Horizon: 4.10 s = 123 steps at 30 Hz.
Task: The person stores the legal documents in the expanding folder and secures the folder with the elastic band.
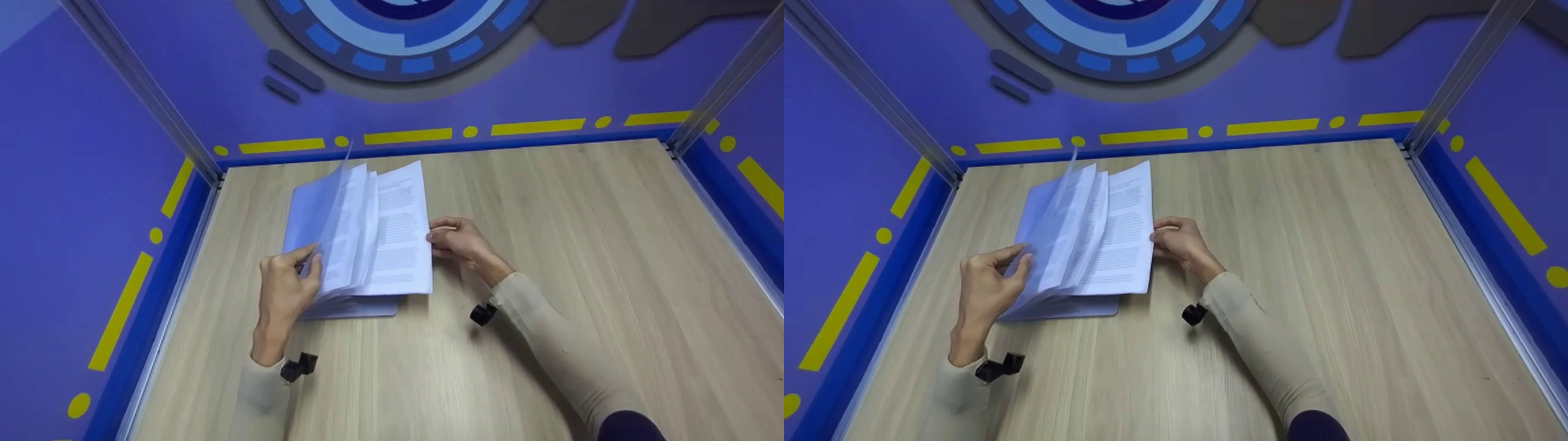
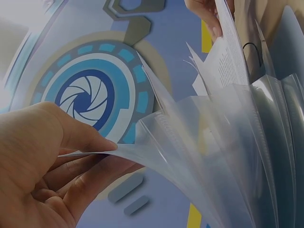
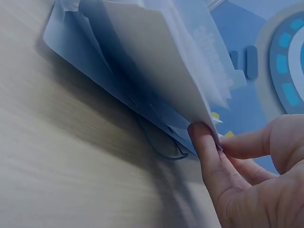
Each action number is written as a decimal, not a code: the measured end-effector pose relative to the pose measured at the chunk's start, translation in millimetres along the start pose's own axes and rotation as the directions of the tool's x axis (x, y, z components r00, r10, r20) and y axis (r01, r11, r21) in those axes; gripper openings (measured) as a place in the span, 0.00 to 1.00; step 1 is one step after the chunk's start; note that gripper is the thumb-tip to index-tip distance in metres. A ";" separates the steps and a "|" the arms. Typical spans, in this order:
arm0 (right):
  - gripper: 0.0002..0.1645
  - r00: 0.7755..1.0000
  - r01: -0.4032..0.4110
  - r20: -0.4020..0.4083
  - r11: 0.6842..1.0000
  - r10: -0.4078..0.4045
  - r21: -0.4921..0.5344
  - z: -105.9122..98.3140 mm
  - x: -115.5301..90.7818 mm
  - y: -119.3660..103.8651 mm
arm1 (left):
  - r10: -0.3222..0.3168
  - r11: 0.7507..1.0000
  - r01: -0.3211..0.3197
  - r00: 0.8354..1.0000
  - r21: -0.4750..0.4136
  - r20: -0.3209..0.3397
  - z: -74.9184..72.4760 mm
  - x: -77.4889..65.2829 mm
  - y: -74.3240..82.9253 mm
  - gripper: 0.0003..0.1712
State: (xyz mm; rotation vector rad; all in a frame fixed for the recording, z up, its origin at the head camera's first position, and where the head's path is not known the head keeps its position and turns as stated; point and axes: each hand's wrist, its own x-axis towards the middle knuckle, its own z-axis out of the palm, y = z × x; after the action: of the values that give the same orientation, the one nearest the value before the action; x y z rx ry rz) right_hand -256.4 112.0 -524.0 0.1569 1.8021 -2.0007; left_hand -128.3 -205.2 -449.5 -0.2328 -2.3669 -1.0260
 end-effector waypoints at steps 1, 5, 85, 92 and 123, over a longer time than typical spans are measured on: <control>0.17 1.000 0.003 0.003 1.000 -0.003 -0.003 2.2 0.4 0.2 | 0.001 1.000 -0.001 1.000 0.000 0.001 -0.1 0.0 0.3 0.11; 0.17 1.000 0.004 -0.002 1.000 -0.004 -0.014 10.2 1.8 0.5 | 0.007 1.000 -0.007 1.000 0.005 -0.002 0.0 -0.1 0.2 0.11; 0.20 0.997 0.021 0.067 0.999 -0.023 0.026 104.5 22.6 7.3 | 0.038 0.999 -0.038 0.999 -0.002 0.012 3.0 -0.7 -0.1 0.11; 0.15 0.998 0.020 0.064 1.000 -0.021 0.012 104.5 23.3 7.6 | 0.036 0.999 -0.036 0.999 0.000 0.009 3.7 -0.6 -2.1 0.10; 0.16 0.984 0.165 -0.030 0.967 -0.174 -0.192 59.8 8.8 2.6 | 0.075 0.996 -0.078 0.995 0.044 0.065 25.9 -8.9 5.1 0.12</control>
State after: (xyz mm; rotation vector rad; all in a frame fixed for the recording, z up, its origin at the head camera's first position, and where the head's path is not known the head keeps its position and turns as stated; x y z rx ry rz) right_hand -251.0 51.8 -521.1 -0.0094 2.0863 -1.9367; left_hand -129.7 -182.6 -465.7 -0.3406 -2.4154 -0.9398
